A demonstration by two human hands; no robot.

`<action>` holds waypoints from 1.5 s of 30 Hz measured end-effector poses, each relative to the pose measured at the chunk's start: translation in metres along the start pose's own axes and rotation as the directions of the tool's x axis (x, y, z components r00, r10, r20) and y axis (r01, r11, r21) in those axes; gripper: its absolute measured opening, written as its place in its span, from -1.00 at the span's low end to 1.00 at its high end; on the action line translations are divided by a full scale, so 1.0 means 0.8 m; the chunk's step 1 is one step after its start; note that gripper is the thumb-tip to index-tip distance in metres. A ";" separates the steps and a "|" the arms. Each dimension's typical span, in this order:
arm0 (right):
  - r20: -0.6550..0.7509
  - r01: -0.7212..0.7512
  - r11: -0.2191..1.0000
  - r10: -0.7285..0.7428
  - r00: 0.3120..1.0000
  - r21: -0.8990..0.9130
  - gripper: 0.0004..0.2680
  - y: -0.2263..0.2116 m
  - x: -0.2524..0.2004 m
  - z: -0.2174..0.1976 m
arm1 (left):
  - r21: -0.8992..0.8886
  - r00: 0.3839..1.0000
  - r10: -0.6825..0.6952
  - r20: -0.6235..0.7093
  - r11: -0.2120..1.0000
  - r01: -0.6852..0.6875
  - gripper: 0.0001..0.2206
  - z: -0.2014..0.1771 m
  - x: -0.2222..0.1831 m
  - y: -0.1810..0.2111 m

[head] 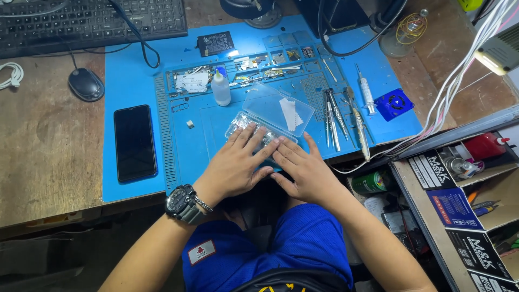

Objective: Sorting small electronic components on a repair mat and testing a smartphone.

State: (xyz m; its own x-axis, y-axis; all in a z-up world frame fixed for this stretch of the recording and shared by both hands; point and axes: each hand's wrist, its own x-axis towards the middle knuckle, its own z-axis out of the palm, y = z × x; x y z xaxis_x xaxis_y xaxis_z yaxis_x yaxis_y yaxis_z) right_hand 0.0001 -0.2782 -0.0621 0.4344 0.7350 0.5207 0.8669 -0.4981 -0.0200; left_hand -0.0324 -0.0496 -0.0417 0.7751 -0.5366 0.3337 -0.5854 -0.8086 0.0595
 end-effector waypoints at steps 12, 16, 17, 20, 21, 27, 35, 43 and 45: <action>-0.225 -0.426 0.828 0.522 0.823 0.365 -0.56 0.048 0.029 -0.033 | 0.013 0.999 -0.029 0.044 1.000 0.028 -0.44 0.011 0.000 -0.002; 0.088 -0.557 0.531 0.669 0.738 0.638 -0.55 0.045 0.055 -0.047 | 0.025 0.997 -0.033 0.075 0.999 0.032 -0.44 0.009 0.003 -0.002; 0.086 -0.552 0.537 0.663 0.744 0.638 -0.55 0.042 0.054 -0.040 | 0.028 0.997 -0.039 0.069 0.999 0.037 -0.44 0.006 0.004 -0.001; -0.058 -0.507 0.613 0.670 0.740 0.606 -0.59 0.030 0.050 -0.018 | 0.024 0.995 -0.052 0.082 0.998 0.051 -0.43 0.002 0.005 0.002; -0.130 -0.431 0.735 0.568 0.813 0.523 -0.67 0.026 0.046 -0.011 | 0.016 0.996 -0.053 0.073 0.999 0.052 -0.43 0.002 0.004 0.002; -0.187 -0.215 0.925 0.282 0.941 0.314 -0.72 0.006 0.027 0.016 | 0.046 0.997 -0.077 0.008 0.996 0.076 -0.44 0.009 -0.002 0.007; -0.056 -0.176 0.905 0.214 0.975 0.388 -0.57 0.004 0.017 0.001 | 0.026 0.990 -0.140 -0.023 0.990 0.141 -0.38 0.021 -0.013 0.013; 0.040 -0.213 0.851 0.221 0.974 0.480 -0.53 0.014 0.018 -0.009 | 0.024 0.950 0.009 -0.312 1.000 -0.002 -0.62 0.004 -0.030 0.014; 0.051 -0.214 0.850 0.217 0.975 0.482 -0.53 0.015 0.016 -0.009 | 0.085 0.922 0.052 -0.383 0.996 -0.021 -0.65 0.016 -0.039 0.014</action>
State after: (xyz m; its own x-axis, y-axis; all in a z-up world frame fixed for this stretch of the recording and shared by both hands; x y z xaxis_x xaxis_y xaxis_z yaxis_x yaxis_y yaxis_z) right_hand 0.0141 -0.2777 -0.0492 0.6238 0.6321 0.4597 0.7614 -0.3586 -0.5400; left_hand -0.0599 -0.0447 -0.0634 0.5935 -0.4446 0.6709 -0.5790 -0.8148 -0.0278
